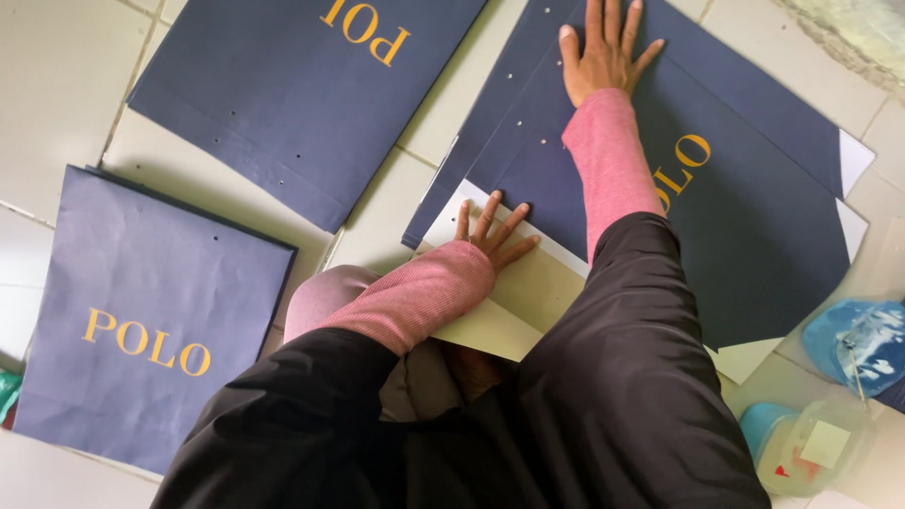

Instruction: The person sits on the floor and assembles a paper bag by applying glue to the edges of a flat cardboard piece using a small stick. They then fold the cardboard and press the glued edges together to form the bag.

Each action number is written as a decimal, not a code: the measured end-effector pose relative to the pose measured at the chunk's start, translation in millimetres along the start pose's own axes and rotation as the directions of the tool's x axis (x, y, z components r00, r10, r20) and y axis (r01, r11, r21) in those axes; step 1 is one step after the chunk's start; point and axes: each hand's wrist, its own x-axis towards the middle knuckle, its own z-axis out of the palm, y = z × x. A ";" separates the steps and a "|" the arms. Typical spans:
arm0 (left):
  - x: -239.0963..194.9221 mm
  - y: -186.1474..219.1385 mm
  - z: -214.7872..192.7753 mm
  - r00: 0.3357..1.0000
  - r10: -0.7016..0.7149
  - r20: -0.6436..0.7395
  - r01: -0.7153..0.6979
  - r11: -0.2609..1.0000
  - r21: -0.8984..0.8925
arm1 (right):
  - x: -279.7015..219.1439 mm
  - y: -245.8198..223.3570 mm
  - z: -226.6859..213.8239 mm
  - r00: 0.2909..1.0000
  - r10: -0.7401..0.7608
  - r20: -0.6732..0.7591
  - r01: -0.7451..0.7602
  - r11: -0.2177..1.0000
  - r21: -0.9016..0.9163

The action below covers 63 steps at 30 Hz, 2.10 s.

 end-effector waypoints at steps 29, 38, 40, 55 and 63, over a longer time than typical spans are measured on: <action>18.2 7.5 14.7 0.998 -0.031 -0.048 0.034 0.997 0.066 | -168.2 460.7 17.7 0.869 0.472 -0.147 -0.471 0.881 0.048; 19.4 5.1 23.6 0.995 -0.052 -0.090 0.061 0.993 0.097 | -114.2 370.8 58.2 0.712 0.340 -0.615 -0.623 0.710 -0.329; 20.3 4.8 20.1 0.993 -0.046 -0.111 0.057 0.994 0.098 | -119.6 291.2 73.2 0.520 -0.247 -0.818 -0.614 0.558 -0.559; 56.5 6.5 91.5 0.665 -0.047 -0.746 0.195 0.974 0.112 | -138.9 396.8 19.9 0.868 0.426 -0.254 -0.401 0.904 0.147; 17.6 12.0 -0.2 0.990 -0.114 0.088 0.105 0.989 0.103 | -103.1 398.4 20.2 0.645 0.742 -0.186 -0.745 0.664 0.068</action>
